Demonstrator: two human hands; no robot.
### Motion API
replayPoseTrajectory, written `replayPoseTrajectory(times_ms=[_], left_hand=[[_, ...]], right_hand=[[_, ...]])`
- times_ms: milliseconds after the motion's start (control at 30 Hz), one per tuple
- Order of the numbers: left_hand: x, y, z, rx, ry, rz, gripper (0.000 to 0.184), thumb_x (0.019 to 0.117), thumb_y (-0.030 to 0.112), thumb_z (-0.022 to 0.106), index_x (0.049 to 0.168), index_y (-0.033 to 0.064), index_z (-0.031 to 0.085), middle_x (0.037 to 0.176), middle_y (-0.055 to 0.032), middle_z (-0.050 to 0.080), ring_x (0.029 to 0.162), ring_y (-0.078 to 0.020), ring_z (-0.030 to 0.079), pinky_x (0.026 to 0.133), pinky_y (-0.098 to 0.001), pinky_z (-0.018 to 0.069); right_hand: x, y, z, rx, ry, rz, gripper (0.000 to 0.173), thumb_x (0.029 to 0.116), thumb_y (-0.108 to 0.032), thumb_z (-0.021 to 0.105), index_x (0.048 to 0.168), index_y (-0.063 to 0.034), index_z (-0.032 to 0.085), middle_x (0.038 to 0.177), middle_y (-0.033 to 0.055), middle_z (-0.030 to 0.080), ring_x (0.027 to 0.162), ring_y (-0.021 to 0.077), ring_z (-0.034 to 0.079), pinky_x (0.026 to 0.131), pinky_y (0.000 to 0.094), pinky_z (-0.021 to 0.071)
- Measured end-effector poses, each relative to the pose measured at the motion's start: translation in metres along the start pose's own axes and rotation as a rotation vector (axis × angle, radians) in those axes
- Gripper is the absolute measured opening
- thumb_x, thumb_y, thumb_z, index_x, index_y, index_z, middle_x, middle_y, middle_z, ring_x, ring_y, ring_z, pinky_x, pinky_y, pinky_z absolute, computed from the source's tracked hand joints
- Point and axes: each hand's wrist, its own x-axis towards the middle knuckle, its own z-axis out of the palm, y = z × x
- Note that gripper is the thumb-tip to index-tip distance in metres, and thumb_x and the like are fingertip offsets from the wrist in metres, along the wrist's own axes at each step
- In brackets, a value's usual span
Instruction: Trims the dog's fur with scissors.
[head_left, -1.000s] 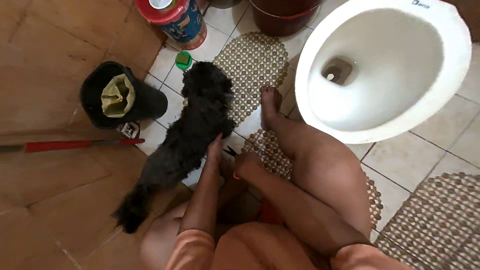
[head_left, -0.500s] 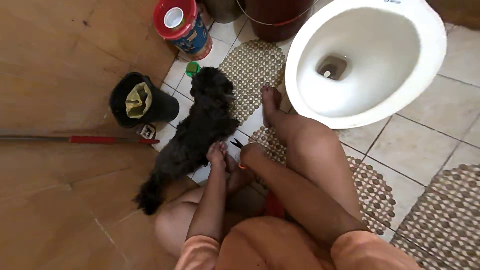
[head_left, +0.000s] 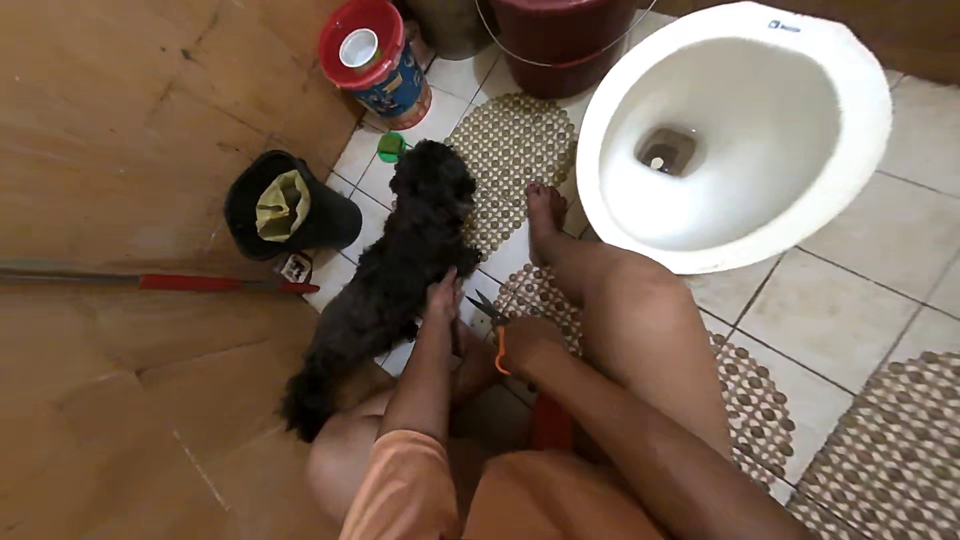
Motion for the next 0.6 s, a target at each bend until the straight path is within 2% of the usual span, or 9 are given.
replayPoseTrajectory(times_ms=[33, 100, 167, 233, 333, 400, 467, 533, 600], left_hand=[[0.002, 0.002, 0.003, 0.020, -0.002, -0.005, 0.048, 0.1040, 0.025, 0.063, 0.137, -0.0071, 0.050, 0.124, -0.0202, 0.065, 0.099, -0.0189, 0.066, 0.083, -0.0304, 0.0553], [0.007, 0.001, 0.002, 0.169, 0.011, 0.012, 0.040, 0.1070, 0.027, 0.058, 0.129, -0.0066, 0.056, 0.108, -0.0151, 0.066, 0.083, -0.0136, 0.062, 0.075, -0.0275, 0.0523], [0.011, -0.005, -0.007, 0.298, 0.000, 0.042, 0.039, 0.1096, 0.029, 0.052, 0.126, -0.0058, 0.061, 0.107, -0.0140, 0.066, 0.084, -0.0142, 0.061, 0.080, -0.0295, 0.0520], [0.014, -0.015, -0.017, 0.325, -0.020, 0.073, 0.040, 0.1107, 0.030, 0.049, 0.125, -0.0060, 0.061, 0.107, -0.0145, 0.066, 0.087, -0.0155, 0.062, 0.082, -0.0312, 0.0522], [0.010, -0.043, -0.036, 0.298, -0.054, 0.145, 0.034, 0.1107, 0.020, 0.048, 0.121, -0.0089, 0.063, 0.108, -0.0191, 0.067, 0.090, -0.0198, 0.065, 0.085, -0.0353, 0.0545], [0.005, -0.060, -0.046, 0.287, -0.091, 0.160, 0.033, 0.1105, 0.015, 0.047, 0.128, -0.0074, 0.062, 0.115, -0.0210, 0.068, 0.096, -0.0229, 0.067, 0.088, -0.0381, 0.0553], [-0.003, -0.065, -0.051, 0.226, -0.072, 0.191, 0.035, 0.1079, 0.015, 0.053, 0.133, -0.0080, 0.059, 0.122, -0.0224, 0.067, 0.104, -0.0253, 0.067, 0.091, -0.0399, 0.0552], [-0.013, -0.050, -0.050, 0.018, -0.022, 0.183, 0.049, 0.1017, 0.015, 0.065, 0.142, -0.0091, 0.050, 0.138, -0.0262, 0.059, 0.123, -0.0319, 0.061, 0.102, -0.0454, 0.0517], [-0.018, -0.027, -0.047, -0.241, -0.009, 0.101, 0.050, 0.1002, 0.014, 0.068, 0.142, -0.0080, 0.049, 0.146, -0.0232, 0.054, 0.133, -0.0307, 0.055, 0.109, -0.0459, 0.0481]], right_hand=[[-0.002, 0.000, -0.001, -0.015, 0.000, -0.001, 0.051, 0.0988, -0.037, 0.064, 0.125, 0.0074, 0.063, 0.133, 0.0292, 0.060, 0.125, 0.0458, 0.058, 0.097, 0.0645, 0.0480], [-0.005, 0.000, -0.002, -0.041, 0.011, -0.001, 0.051, 0.0984, -0.037, 0.065, 0.124, 0.0074, 0.063, 0.131, 0.0289, 0.061, 0.124, 0.0456, 0.059, 0.096, 0.0640, 0.0492], [-0.012, -0.002, -0.006, -0.067, 0.012, -0.004, 0.052, 0.0993, -0.038, 0.064, 0.123, 0.0085, 0.063, 0.130, 0.0296, 0.061, 0.122, 0.0462, 0.060, 0.095, 0.0644, 0.0491], [-0.016, -0.004, -0.011, -0.106, 0.011, -0.002, 0.052, 0.0994, -0.038, 0.064, 0.123, 0.0091, 0.062, 0.129, 0.0301, 0.061, 0.121, 0.0467, 0.060, 0.094, 0.0648, 0.0496], [-0.018, -0.005, -0.015, -0.163, 0.022, 0.011, 0.051, 0.0991, -0.037, 0.064, 0.121, 0.0084, 0.062, 0.126, 0.0297, 0.063, 0.119, 0.0468, 0.061, 0.092, 0.0652, 0.0501], [-0.021, -0.006, -0.018, -0.210, 0.027, 0.019, 0.050, 0.0989, -0.036, 0.065, 0.120, 0.0087, 0.063, 0.125, 0.0298, 0.063, 0.118, 0.0470, 0.062, 0.092, 0.0651, 0.0504], [-0.024, -0.006, -0.022, -0.268, 0.023, 0.020, 0.049, 0.0984, -0.036, 0.065, 0.118, 0.0083, 0.064, 0.124, 0.0296, 0.063, 0.117, 0.0472, 0.062, 0.091, 0.0649, 0.0502], [-0.023, -0.003, -0.026, -0.291, 0.014, 0.007, 0.050, 0.0986, -0.037, 0.065, 0.119, 0.0089, 0.064, 0.125, 0.0307, 0.063, 0.118, 0.0486, 0.061, 0.092, 0.0672, 0.0490], [-0.017, -0.001, -0.026, -0.308, 0.011, -0.016, 0.050, 0.1001, -0.037, 0.064, 0.121, 0.0085, 0.064, 0.128, 0.0314, 0.062, 0.122, 0.0490, 0.059, 0.094, 0.0677, 0.0474]])
